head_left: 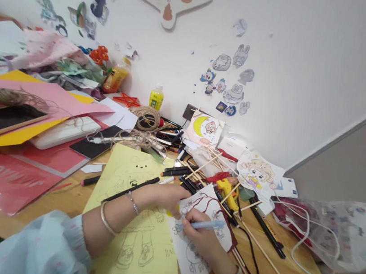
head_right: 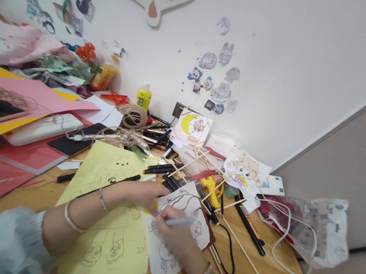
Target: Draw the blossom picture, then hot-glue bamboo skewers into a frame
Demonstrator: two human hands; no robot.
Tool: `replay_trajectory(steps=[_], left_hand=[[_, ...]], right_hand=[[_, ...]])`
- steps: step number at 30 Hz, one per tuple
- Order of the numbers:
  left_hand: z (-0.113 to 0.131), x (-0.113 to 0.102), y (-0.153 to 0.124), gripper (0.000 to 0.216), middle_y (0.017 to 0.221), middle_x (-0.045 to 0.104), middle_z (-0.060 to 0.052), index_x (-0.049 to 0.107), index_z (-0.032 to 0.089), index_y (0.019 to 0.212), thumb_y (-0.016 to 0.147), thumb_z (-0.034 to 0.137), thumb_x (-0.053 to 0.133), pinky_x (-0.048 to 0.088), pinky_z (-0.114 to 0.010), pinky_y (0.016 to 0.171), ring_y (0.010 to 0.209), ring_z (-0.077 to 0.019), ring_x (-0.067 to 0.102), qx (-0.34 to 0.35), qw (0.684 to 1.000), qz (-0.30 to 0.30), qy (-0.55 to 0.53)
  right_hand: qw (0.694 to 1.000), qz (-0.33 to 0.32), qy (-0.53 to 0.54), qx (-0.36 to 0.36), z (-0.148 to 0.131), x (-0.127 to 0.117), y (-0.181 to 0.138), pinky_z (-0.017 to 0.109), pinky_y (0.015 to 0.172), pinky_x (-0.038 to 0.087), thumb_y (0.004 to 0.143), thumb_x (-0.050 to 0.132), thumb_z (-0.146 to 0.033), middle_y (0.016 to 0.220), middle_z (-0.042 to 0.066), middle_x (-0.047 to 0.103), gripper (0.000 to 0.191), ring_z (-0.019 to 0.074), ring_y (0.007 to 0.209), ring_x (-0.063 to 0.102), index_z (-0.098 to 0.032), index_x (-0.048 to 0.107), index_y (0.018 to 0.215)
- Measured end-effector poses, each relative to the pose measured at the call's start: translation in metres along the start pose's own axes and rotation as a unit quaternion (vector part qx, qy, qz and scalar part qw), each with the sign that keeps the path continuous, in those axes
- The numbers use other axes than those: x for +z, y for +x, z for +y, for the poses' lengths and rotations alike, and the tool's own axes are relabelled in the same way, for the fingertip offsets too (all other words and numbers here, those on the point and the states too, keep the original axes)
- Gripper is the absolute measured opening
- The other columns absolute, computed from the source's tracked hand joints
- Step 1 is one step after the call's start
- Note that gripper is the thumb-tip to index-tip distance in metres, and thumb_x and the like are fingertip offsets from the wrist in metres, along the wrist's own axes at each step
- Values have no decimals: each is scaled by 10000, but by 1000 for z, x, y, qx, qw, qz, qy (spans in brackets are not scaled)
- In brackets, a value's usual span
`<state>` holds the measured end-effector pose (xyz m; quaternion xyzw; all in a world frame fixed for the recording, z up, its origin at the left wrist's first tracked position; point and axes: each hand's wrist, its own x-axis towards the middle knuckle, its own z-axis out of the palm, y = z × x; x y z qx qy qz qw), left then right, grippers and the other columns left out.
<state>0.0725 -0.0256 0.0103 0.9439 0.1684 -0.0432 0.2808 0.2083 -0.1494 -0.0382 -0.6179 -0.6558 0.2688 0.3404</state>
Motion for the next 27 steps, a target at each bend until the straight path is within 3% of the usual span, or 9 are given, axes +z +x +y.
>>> replay_trajectory(steps=[16,27], left_hand=[[-4,4,1,307,888,648,3,597,197,884,607,195,731,363,-217,568,759,-174,576,-4,1000,11,-23],[0,1,0,300,884,646,-10,593,187,896,626,203,725,351,-217,565,757,-180,569,-7,1000,6,-6]], right_hand=[[999,34,25,0,2,1,-1,242,501,339,779,447,-287,498,-44,463,238,122,503,437,-224,386,558],[999,17,35,-2,5,1,-1,236,504,334,770,456,-264,498,-48,459,235,119,506,443,-223,374,554]])
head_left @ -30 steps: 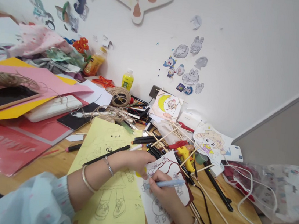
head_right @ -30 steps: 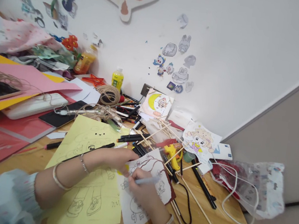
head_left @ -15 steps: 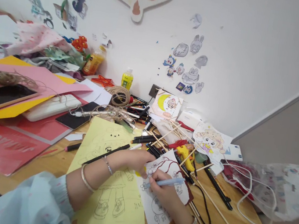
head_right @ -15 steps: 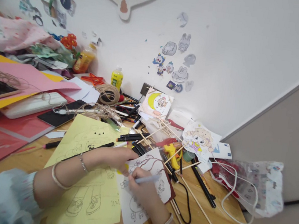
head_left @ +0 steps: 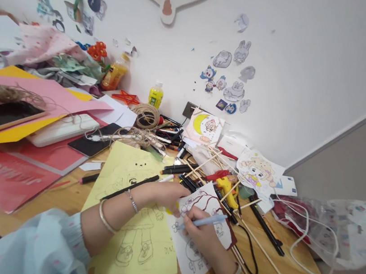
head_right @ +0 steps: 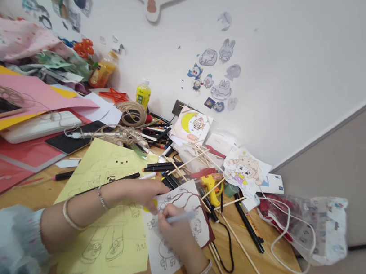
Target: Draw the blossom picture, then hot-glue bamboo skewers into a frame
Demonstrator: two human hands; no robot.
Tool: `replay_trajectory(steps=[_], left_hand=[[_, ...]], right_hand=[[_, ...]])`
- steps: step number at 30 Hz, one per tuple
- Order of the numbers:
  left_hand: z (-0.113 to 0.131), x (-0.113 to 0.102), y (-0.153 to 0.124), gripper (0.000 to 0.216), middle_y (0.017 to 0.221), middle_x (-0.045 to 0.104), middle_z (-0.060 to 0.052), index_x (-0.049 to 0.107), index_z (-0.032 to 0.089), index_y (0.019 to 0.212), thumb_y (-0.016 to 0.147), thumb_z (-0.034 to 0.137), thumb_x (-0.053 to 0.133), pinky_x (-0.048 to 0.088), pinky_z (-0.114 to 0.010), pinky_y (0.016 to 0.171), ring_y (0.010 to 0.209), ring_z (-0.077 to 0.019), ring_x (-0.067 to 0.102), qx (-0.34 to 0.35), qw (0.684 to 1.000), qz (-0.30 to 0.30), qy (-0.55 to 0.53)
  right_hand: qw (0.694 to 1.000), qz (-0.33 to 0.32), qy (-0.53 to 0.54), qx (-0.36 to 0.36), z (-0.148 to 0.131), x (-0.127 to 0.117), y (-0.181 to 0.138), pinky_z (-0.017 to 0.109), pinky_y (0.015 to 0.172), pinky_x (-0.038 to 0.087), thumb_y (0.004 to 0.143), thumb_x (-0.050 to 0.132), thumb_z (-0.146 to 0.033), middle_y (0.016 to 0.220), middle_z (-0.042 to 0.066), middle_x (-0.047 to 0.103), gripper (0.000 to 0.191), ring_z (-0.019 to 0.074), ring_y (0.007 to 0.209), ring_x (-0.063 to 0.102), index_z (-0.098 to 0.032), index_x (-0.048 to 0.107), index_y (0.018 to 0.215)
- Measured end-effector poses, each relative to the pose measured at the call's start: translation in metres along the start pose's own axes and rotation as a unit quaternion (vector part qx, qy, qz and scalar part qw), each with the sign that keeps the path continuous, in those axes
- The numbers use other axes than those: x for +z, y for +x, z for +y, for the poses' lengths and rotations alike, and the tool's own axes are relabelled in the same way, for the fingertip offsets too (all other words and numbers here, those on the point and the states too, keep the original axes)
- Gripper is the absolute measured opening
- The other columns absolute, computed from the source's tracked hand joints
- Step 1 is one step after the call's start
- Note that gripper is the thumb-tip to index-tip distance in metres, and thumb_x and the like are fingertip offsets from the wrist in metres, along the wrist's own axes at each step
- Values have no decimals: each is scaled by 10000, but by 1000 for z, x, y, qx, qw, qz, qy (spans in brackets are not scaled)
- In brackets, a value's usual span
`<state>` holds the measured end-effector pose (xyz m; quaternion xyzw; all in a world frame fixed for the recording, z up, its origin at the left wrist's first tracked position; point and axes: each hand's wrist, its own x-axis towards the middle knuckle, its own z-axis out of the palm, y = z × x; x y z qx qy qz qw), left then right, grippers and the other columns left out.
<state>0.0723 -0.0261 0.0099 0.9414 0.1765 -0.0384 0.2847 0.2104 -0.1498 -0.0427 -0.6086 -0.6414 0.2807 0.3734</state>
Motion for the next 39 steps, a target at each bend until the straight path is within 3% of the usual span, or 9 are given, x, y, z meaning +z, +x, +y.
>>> replay_trajectory(steps=[6,15,25,31,39], left_hand=[[-2,2,1,331,875,632,-8,587,188,921,625,226,732,338,-214,546,755,-176,561,2,1000,0,4],[-3,2,1,322,842,619,0,577,191,892,619,243,740,321,-213,528,726,-164,550,5,1000,0,7],[-2,1,0,292,863,639,7,584,208,879,613,206,705,347,-218,555,749,-173,570,0,1000,0,-10],[-2,3,0,288,845,631,-5,585,204,876,609,234,687,324,-235,531,706,-177,546,-2,1000,7,0],[-3,3,1,261,770,585,16,572,201,828,592,207,684,310,-232,513,673,-163,518,3,1000,10,-23]], right_hand=[[1000,-14,14,12,0,-1,0,231,495,328,768,450,-275,499,-53,433,237,112,493,421,-225,364,553],[999,-40,6,5,-4,-2,0,236,518,352,770,498,-272,513,-35,520,228,120,517,474,-216,425,562],[999,-22,37,24,-6,-2,-1,234,501,349,773,520,-319,490,-48,499,270,114,493,458,-220,413,546],[999,-28,0,-15,-7,-2,0,240,526,377,784,527,-296,536,-29,559,256,122,532,494,-211,477,548],[999,-38,4,-3,-10,-3,0,244,533,376,777,518,-276,544,-29,555,226,126,536,505,-210,481,563]])
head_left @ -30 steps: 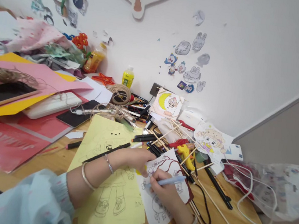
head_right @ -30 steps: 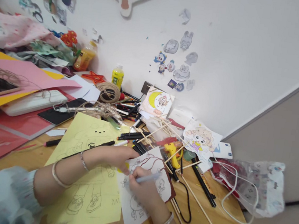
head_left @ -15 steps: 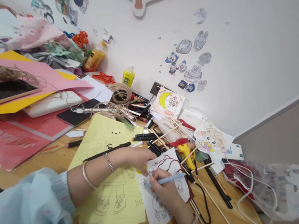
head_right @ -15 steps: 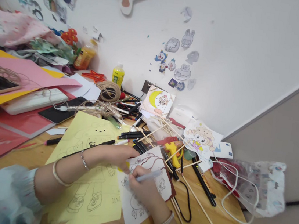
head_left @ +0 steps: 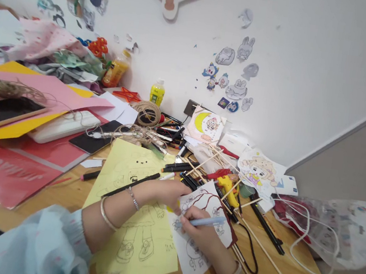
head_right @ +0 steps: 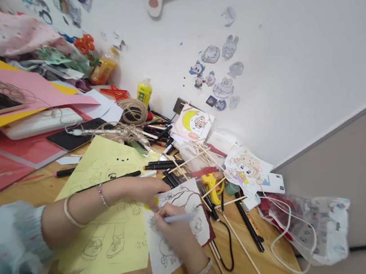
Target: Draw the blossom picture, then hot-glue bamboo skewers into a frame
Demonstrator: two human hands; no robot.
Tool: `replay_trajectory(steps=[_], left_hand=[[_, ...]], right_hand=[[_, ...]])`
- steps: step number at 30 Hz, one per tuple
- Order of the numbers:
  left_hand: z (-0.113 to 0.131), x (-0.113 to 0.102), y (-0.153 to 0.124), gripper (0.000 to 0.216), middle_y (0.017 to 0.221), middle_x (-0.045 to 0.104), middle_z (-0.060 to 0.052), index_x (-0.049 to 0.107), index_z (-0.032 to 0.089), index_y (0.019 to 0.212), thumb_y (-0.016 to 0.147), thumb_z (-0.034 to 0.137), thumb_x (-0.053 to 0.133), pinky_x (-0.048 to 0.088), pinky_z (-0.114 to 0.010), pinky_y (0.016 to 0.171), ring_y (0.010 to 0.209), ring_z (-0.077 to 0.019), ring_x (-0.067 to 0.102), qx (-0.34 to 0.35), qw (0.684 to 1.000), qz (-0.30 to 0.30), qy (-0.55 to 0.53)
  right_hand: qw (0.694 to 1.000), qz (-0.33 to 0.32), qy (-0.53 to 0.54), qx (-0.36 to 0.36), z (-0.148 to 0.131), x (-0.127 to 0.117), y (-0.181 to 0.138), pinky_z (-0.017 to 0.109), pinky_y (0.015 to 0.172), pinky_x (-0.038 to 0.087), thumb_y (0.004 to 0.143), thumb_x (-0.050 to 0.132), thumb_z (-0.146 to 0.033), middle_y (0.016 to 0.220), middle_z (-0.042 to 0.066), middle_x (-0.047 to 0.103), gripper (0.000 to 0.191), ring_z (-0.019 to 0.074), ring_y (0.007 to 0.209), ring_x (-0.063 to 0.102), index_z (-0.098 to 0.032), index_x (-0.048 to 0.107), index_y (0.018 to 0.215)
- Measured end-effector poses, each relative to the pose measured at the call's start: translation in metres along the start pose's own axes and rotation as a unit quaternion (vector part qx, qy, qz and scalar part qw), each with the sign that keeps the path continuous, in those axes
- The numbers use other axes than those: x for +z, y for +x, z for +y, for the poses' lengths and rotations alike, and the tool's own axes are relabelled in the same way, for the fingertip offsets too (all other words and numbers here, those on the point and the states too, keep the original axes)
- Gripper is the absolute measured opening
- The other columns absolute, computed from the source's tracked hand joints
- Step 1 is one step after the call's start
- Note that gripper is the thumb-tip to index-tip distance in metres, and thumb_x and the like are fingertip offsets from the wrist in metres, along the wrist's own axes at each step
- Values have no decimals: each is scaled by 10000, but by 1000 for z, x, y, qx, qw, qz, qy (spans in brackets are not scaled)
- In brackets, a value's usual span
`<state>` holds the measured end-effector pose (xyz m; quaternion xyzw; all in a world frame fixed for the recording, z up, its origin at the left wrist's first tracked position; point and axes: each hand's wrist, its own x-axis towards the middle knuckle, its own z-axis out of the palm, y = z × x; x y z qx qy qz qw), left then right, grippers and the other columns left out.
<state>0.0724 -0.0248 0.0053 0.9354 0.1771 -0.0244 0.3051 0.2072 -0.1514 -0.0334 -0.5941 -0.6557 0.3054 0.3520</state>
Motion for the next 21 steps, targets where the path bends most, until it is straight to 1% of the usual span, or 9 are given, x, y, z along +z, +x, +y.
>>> replay_trajectory(steps=[2,4,8,11,13,15,17,19,21], left_hand=[[0,-1,0,259,757,582,18,574,197,813,581,193,688,310,-231,512,671,-164,518,1,1000,-2,-11],[0,-2,-2,237,759,591,18,581,195,809,592,184,675,323,-230,523,681,-165,527,4,1000,-2,-26],[-5,-6,-6,205,826,636,15,603,204,849,651,151,590,389,-230,596,748,-170,570,6,998,13,-67],[-12,-12,-8,247,962,651,-20,610,192,903,680,136,522,428,-257,715,869,-196,584,-6,994,54,-92],[-17,-16,-9,323,1062,634,-43,592,183,981,680,123,494,427,-275,795,960,-209,570,-14,989,90,-113],[-23,-19,-9,405,1104,618,-49,550,179,1071,679,116,468,431,-276,811,996,-206,561,-21,982,123,-140],[-28,-22,-9,420,1052,626,-45,525,175,1103,693,136,448,450,-273,749,943,-202,578,-28,975,146,-167],[-34,-24,-9,360,977,634,-33,554,172,1048,700,173,462,456,-267,696,885,-202,586,-28,969,156,-189],[-37,-28,-12,286,929,636,-23,596,171,963,697,220,504,456,-265,681,865,-206,584,-24,965,160,-208]], right_hand=[[1000,2,7,12,-1,1,-1,245,546,383,771,537,-267,560,-27,566,201,131,561,519,-207,502,582],[998,35,33,29,-2,1,-1,246,553,397,782,547,-287,574,-25,570,198,134,573,523,-206,515,605],[973,195,120,28,3,-5,2,250,535,415,826,529,-380,552,-38,537,252,128,522,494,-217,495,638],[941,309,138,7,7,-15,6,253,520,414,825,534,-425,554,-41,522,265,128,503,476,-222,501,658],[922,358,145,-1,7,-23,8,267,550,438,801,568,-435,608,-26,562,226,143,546,515,-221,540,732],[911,384,152,-4,6,-28,10,297,631,475,757,624,-421,739,12,631,225,178,666,584,-215,575,833],[904,398,157,-7,5,-31,10,327,712,491,729,658,-412,903,57,668,281,216,801,617,-208,592,911],[900,403,163,-6,6,-34,11,358,758,495,761,621,-437,981,81,677,327,229,840,628,-203,586,986],[904,398,156,-4,11,-38,12,390,783,496,822,534,-469,994,92,685,356,231,830,638,-199,574,1051]])
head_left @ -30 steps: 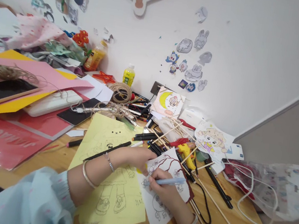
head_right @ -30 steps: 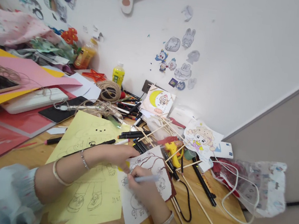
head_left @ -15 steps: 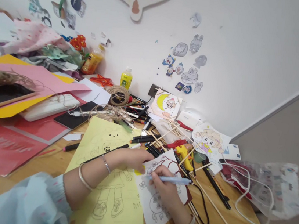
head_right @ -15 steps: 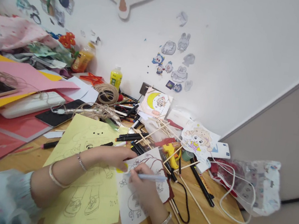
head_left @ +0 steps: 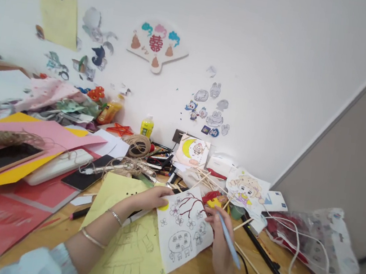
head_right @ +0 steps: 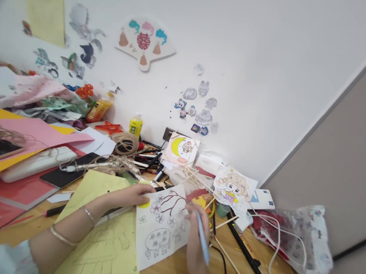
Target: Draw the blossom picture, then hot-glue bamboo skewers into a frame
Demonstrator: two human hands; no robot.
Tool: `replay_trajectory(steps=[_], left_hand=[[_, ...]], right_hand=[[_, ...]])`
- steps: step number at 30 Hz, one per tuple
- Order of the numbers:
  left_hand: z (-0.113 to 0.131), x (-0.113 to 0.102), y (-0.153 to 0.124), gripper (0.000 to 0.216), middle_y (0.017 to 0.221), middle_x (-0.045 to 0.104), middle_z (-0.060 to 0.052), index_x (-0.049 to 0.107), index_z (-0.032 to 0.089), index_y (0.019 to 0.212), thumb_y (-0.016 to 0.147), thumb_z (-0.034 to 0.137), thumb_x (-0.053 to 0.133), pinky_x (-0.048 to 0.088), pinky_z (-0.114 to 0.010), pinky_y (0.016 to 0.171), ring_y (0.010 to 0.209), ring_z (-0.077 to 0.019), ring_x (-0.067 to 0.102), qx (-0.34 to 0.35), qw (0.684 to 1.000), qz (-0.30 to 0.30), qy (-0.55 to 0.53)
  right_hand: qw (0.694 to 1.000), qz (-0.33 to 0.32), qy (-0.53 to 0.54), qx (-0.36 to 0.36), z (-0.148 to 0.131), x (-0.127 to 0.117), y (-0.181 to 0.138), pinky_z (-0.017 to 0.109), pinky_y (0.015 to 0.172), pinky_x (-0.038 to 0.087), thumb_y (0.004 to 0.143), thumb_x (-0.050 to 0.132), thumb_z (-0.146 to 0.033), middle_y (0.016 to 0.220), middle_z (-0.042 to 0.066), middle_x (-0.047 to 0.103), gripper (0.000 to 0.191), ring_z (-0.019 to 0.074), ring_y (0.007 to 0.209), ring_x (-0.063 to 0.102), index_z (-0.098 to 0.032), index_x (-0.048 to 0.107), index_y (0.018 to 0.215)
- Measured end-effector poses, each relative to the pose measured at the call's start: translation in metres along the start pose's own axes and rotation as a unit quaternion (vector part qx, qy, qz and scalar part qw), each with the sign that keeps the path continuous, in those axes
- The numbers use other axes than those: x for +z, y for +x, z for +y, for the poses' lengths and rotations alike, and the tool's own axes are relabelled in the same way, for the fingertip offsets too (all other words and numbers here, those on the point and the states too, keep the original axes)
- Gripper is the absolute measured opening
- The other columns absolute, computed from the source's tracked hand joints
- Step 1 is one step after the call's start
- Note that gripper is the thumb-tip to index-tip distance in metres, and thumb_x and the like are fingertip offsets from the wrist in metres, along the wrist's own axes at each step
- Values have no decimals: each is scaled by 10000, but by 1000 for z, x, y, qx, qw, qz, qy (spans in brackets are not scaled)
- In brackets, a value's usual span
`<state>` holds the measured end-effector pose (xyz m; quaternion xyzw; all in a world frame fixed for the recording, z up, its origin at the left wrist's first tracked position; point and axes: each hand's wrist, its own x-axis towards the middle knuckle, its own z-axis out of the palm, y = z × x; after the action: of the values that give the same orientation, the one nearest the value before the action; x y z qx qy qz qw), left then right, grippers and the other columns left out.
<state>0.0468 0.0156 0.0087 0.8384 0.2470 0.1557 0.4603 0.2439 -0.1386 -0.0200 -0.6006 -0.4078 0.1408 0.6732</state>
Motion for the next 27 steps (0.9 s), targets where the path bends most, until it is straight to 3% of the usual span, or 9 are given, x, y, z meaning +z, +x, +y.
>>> replay_trajectory(steps=[4,7,10,15,20,27], left_hand=[[2,-8,-4,279,931,647,-23,629,167,944,714,310,560,452,-273,712,867,-203,581,6,999,12,-50],[3,-8,-4,343,988,647,-38,619,158,975,717,384,600,442,-287,774,920,-206,579,7,994,39,-97],[0,-5,-1,440,967,645,-48,594,152,981,686,475,640,443,-298,763,902,-213,590,-1,988,70,-140],[-6,-3,2,607,942,632,-39,520,185,1097,650,569,667,444,-264,664,835,-191,609,-22,976,95,-195],[-12,-1,6,706,956,630,-50,412,215,1210,678,624,630,469,-262,650,845,-184,629,-27,964,70,-255],[-28,6,18,852,950,637,-40,426,227,1156,449,448,847,476,-307,724,797,-178,624,14,953,64,-296]], right_hand=[[992,-27,-98,-73,15,-6,11,453,929,423,821,540,-434,1096,115,664,342,280,1023,598,-193,631,1045],[986,-45,-124,-105,24,-7,16,452,908,442,760,615,-369,1063,116,677,312,294,993,614,-199,656,1018],[990,-57,-90,-90,24,-4,15,408,787,505,730,632,-331,906,85,698,212,272,841,652,-209,662,901],[999,19,-8,-28,13,0,14,356,627,519,678,667,-356,750,52,680,208,252,697,646,-220,620,827],[995,88,36,-8,9,-3,20,369,635,525,642,669,-374,766,59,677,254,263,715,647,-222,584,827],[992,103,70,4,13,-2,23,402,741,532,618,666,-348,898,76,698,293,293,856,656,-230,597,877]])
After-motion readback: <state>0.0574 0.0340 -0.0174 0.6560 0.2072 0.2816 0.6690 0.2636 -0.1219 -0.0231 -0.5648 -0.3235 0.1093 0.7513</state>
